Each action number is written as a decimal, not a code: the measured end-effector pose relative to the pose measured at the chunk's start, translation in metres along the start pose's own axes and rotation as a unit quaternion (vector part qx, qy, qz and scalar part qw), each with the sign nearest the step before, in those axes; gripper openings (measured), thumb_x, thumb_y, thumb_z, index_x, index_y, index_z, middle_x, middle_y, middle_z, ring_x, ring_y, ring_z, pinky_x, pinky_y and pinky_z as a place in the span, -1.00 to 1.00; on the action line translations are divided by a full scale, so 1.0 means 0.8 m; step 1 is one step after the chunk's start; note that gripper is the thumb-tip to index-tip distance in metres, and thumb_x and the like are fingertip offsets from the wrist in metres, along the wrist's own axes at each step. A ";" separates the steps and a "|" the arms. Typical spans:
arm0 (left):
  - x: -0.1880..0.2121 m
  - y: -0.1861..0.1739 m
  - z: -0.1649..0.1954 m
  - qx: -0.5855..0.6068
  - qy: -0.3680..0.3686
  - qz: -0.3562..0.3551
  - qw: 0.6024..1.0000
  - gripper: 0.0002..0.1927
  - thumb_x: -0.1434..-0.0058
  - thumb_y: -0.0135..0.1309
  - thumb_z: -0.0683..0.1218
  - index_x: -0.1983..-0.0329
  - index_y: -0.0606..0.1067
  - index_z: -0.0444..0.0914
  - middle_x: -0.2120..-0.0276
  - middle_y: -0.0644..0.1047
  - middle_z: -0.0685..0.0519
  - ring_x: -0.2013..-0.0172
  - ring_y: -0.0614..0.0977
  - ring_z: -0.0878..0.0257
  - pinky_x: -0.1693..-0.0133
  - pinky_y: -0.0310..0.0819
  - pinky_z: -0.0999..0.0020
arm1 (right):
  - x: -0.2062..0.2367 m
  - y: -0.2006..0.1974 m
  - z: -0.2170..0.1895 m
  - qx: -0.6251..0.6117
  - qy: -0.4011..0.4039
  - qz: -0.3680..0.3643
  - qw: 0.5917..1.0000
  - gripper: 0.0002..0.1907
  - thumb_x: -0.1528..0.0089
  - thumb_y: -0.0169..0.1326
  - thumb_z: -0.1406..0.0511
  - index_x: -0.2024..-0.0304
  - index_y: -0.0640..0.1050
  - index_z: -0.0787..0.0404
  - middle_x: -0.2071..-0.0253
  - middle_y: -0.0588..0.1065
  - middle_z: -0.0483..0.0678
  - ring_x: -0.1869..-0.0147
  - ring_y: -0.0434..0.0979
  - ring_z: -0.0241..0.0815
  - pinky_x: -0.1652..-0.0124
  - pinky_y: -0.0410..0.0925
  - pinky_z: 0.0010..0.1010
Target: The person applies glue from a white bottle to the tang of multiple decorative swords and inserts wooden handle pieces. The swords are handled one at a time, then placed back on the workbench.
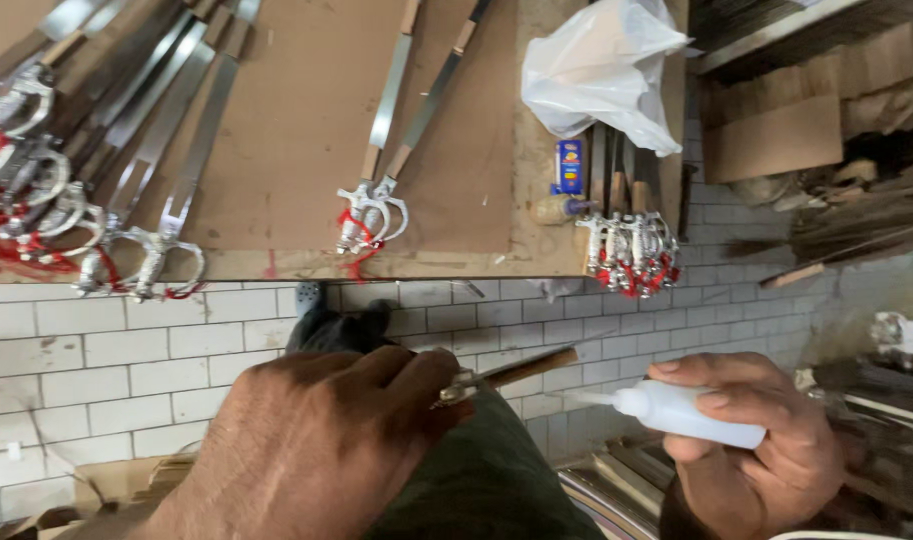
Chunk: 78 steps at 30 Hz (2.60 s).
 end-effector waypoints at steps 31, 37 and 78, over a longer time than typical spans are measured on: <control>-0.044 0.045 0.021 0.105 0.026 -0.034 0.994 -0.64 -0.27 0.24 0.17 0.04 0.55 -0.13 0.49 0.62 0.13 0.48 0.66 0.18 0.46 0.50 0.27 | 0.037 -0.091 0.001 0.051 0.004 0.168 0.984 -0.72 -0.30 0.26 0.42 0.04 0.42 0.25 0.05 0.57 0.23 0.20 0.66 -0.12 0.22 0.60 -0.40; -0.024 0.108 0.016 0.547 -0.181 -0.239 0.782 -0.40 -0.33 0.12 0.03 -0.38 0.25 -0.18 0.59 0.45 0.10 0.66 0.49 0.37 0.62 0.41 0.39 | 0.035 -0.066 0.017 -0.143 -0.008 0.152 0.978 -0.69 -0.42 0.25 0.30 -0.10 0.42 0.23 -0.02 0.56 0.25 0.16 0.67 -0.16 0.15 0.60 -0.39; 0.023 0.044 -0.055 0.540 -0.239 -0.217 0.777 -0.36 -0.24 0.08 0.09 -0.41 0.32 -0.02 0.70 0.36 0.20 0.72 0.45 0.37 0.67 0.32 0.40 | -0.046 -0.004 0.061 -0.277 0.022 0.125 0.952 -0.62 -0.42 0.28 0.22 -0.11 0.45 0.31 0.02 0.56 0.11 -0.04 0.59 -0.05 -0.08 0.50 -0.23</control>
Point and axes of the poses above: each hand's wrist, its own x-axis away from the middle knuckle, its own y-axis out of the palm, z = x × y, the point moved 10 cm from there along -x, towards the middle knuckle
